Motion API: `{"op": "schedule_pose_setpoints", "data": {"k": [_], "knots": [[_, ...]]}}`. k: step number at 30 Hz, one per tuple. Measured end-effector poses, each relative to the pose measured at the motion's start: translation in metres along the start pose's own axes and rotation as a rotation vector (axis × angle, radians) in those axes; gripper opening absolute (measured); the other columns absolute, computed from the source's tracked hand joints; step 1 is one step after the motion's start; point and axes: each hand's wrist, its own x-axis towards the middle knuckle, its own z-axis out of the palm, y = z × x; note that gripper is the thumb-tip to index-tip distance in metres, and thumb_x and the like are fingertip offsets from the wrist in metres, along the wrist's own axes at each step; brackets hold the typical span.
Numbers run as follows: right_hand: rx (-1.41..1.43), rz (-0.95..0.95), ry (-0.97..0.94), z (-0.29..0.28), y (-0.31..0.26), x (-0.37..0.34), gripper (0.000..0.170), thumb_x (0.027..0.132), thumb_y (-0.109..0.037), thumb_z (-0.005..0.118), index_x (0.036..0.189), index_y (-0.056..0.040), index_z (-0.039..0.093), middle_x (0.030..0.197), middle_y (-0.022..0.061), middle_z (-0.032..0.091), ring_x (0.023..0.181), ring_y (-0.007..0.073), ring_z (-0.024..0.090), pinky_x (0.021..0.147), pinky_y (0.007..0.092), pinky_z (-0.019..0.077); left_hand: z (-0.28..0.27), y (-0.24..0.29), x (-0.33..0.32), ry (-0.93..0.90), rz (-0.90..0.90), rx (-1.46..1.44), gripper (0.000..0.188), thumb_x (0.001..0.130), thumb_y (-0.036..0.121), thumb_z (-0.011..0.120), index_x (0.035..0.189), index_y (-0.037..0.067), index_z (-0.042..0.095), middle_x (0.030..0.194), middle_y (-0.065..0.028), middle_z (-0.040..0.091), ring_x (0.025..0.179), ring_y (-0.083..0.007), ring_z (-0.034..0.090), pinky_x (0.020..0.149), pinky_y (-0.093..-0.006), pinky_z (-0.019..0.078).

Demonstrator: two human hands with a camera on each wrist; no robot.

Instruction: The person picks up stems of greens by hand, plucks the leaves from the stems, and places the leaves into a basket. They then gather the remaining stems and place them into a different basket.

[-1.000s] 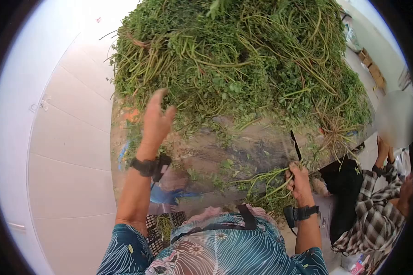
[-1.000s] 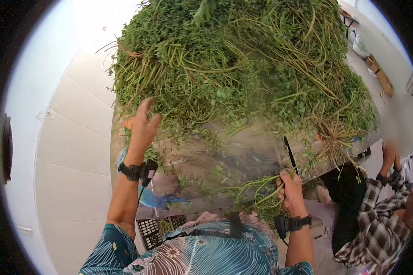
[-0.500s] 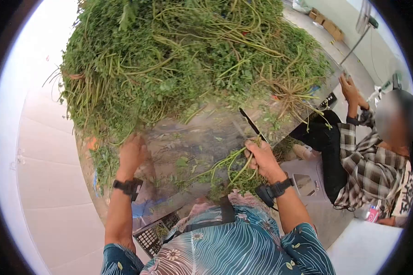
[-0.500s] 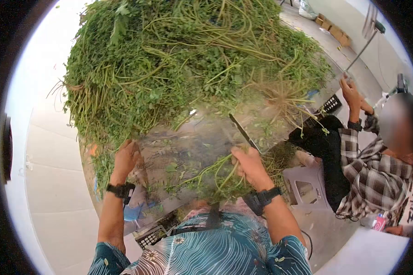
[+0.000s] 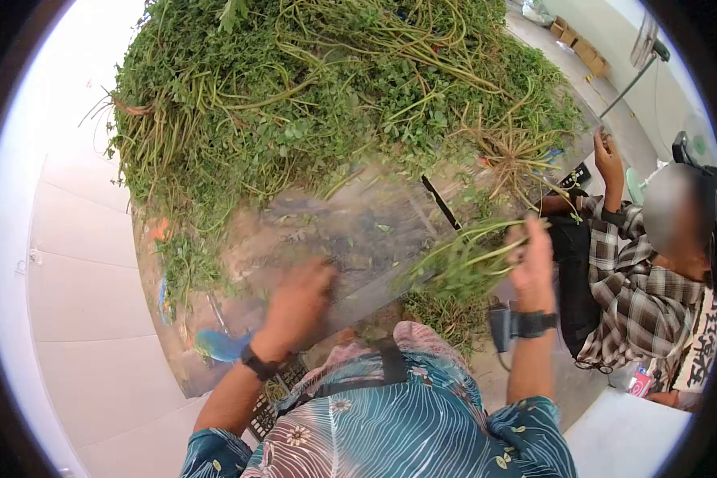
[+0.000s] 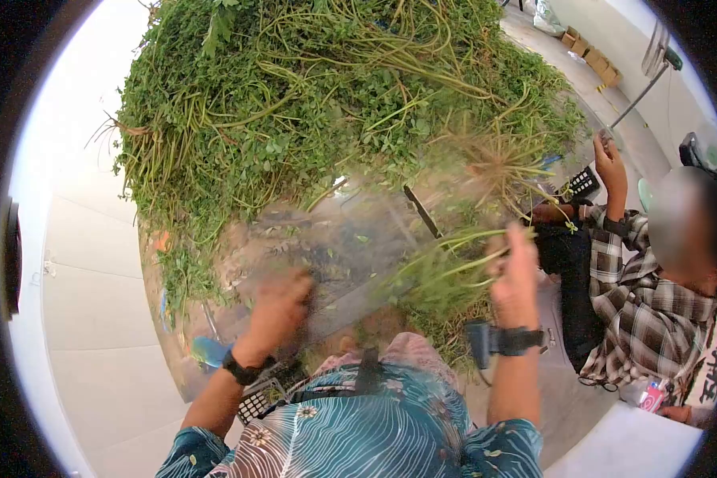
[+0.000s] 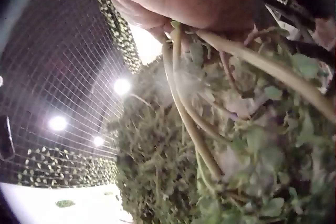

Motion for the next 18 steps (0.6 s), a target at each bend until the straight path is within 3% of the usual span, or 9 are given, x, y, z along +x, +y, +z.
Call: {"op": "schedule_pose_setpoints", "data": {"k": [2,5,9,10,11,13,15,17,18], "knots": [[0.084,-0.104,-0.045,-0.018,-0.040,0.004,0.018,0.087,-0.027,0.056,0.091,-0.0105,0.051,0.066,0.0001,0.050,0.045,0.0052,0.040,0.036,0.0181,0.0279,-0.014,-0.027,-0.013,0.059,-0.259,0.099,0.043,0.072,0.009,0.059,0.114,0.008,0.052,0.128,-0.0121,0.046,0.120,-0.0330,0.040,0.100,-0.0471,0.0283],[0.046,-0.406,0.065,-0.009,-0.087,-0.015,0.020,0.088,-0.028,0.056,0.084,-0.0092,0.049,0.062,-0.0001,0.049,0.045,0.0056,0.039,0.037,0.0198,0.0296,-0.031,-0.037,-0.028,0.204,-0.246,0.107,0.038,0.072,0.008,0.058,0.110,0.006,0.054,0.119,-0.0160,0.050,0.112,-0.0357,0.045,0.093,-0.0483,0.0350],[-0.041,-0.764,0.283,0.032,-0.086,-0.026,0.016,0.090,-0.023,0.051,0.092,-0.0074,0.051,0.070,0.0024,0.052,0.050,0.0069,0.043,0.042,0.0191,0.0316,-0.034,-0.018,-0.039,0.047,-0.200,-0.258,0.034,0.074,0.010,0.058,0.108,0.005,0.055,0.116,-0.0167,0.053,0.106,-0.0365,0.049,0.089,-0.0418,0.0407],[-0.099,-0.752,0.248,0.038,-0.071,-0.018,0.015,0.090,-0.019,0.051,0.096,-0.0054,0.054,0.080,0.0065,0.057,0.060,0.0142,0.051,0.049,0.0262,0.0405,-0.032,-0.012,-0.042,0.002,-0.194,-0.292,0.034,0.075,0.010,0.058,0.109,0.005,0.055,0.117,-0.0167,0.053,0.106,-0.0366,0.050,0.089,-0.0406,0.0416],[-0.775,-1.346,0.327,0.035,-0.050,0.012,0.023,0.088,-0.021,0.053,0.100,-0.0020,0.055,0.089,0.0126,0.060,0.074,0.0253,0.057,0.066,0.0365,0.0459,-0.031,-0.009,-0.044,-0.042,-0.184,-0.324,0.035,0.076,0.010,0.058,0.111,0.006,0.054,0.118,-0.0166,0.053,0.106,-0.0367,0.051,0.088,-0.0394,0.0426],[-0.978,-0.810,0.073,0.073,0.007,0.014,0.031,0.085,-0.026,0.053,0.100,0.0007,0.057,0.092,0.0209,0.060,0.088,0.0348,0.057,0.078,0.0411,0.0439,-0.034,-0.005,-0.046,-0.013,-0.162,-0.374,0.036,0.075,0.009,0.059,0.111,0.006,0.054,0.119,-0.0167,0.053,0.107,-0.0369,0.051,0.090,-0.0398,0.0417],[-0.900,-0.809,-0.276,0.111,0.059,-0.011,0.035,0.086,-0.029,0.050,0.099,0.0020,0.058,0.087,0.0219,0.061,0.080,0.0333,0.059,0.071,0.0409,0.0463,-0.042,-0.001,-0.048,-0.002,-0.152,-0.411,0.038,0.074,0.008,0.060,0.112,0.005,0.054,0.120,-0.0164,0.053,0.107,-0.0360,0.051,0.090,-0.0393,0.0416],[-0.863,-0.396,-0.727,0.149,0.075,-0.067,0.030,0.085,-0.025,0.053,0.105,-0.0026,0.053,0.075,0.0169,0.060,0.067,0.0309,0.059,0.063,0.0386,0.0469,-0.039,-0.004,-0.058,0.085,-0.249,-0.490,0.046,0.073,0.009,0.062,0.116,0.004,0.050,0.121,-0.0166,0.052,0.108,-0.0343,0.052,0.090,-0.0397,0.0417],[-0.817,-0.541,-0.866,0.160,0.104,-0.081,0.030,0.085,-0.026,0.053,0.105,-0.0039,0.054,0.076,0.0168,0.061,0.065,0.0298,0.059,0.061,0.0377,0.0466,-0.038,-0.006,-0.060,0.125,-0.295,-0.528,0.050,0.072,0.009,0.063,0.118,0.003,0.048,0.121,-0.0167,0.052,0.108,-0.0335,0.052,0.090,-0.0399,0.0418]]}}
